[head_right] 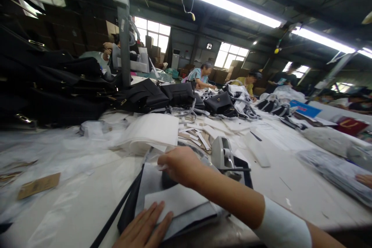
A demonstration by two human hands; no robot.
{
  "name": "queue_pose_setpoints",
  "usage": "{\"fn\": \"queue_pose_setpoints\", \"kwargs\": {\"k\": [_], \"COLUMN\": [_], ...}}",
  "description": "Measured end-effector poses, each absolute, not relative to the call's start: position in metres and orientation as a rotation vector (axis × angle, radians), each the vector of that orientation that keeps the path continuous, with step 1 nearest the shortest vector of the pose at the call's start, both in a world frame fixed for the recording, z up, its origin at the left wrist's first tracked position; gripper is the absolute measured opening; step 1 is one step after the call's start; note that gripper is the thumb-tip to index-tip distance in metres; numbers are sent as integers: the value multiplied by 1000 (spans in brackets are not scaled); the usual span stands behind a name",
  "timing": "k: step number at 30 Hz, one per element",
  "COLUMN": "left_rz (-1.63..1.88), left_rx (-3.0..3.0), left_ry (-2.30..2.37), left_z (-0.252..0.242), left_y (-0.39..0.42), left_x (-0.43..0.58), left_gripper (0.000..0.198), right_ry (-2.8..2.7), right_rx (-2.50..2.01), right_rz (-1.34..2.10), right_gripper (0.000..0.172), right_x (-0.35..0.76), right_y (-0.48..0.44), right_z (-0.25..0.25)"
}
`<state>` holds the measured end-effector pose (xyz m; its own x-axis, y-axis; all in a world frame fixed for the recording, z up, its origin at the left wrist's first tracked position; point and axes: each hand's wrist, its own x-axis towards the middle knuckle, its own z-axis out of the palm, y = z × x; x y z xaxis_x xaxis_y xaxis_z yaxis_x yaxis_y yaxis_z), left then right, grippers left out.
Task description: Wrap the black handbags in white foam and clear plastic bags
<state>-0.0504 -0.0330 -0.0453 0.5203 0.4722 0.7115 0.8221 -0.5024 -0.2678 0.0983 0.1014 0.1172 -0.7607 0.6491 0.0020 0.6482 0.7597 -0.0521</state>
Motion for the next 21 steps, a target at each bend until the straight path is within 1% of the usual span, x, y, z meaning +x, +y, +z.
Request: {"fn": "queue_pose_setpoints", "kwargs": {"k": [3,8,10,12,15,19,21], "left_rz": [-731,-816,-900,-935,-929,-938,-888], "left_rx": [-2182,-2192,-2182,-2197,-2232,-2252,-2307], "left_ry": [-1077,-1090,-1118,-1154,-1240,-1294,-1278], "left_z": [-42,-44,-46,-49,-50,-46,-41], "left_y": [-36,-39,-40,-40,-43,-46,-48], "left_x": [-53,-49,-47,-44,-40,-39,-40], "left_gripper": [43,39,36,35,34,34,32], "right_ry": [-2901,-2994,-2951,-2889,-2768,-2530,-2466], "right_rx": [-1109,-776,-693,-702,-809,-882,-862], "right_rz": [25,-138,-189,-171,0,361,479], "right_gripper": [21,3,4,2,3,18,20], "right_x": [107,122,125,127,133,144,145], "right_y": [79,33,18,8,0,-7,-12], "right_z": [115,82,67,56,51,54,55]}}
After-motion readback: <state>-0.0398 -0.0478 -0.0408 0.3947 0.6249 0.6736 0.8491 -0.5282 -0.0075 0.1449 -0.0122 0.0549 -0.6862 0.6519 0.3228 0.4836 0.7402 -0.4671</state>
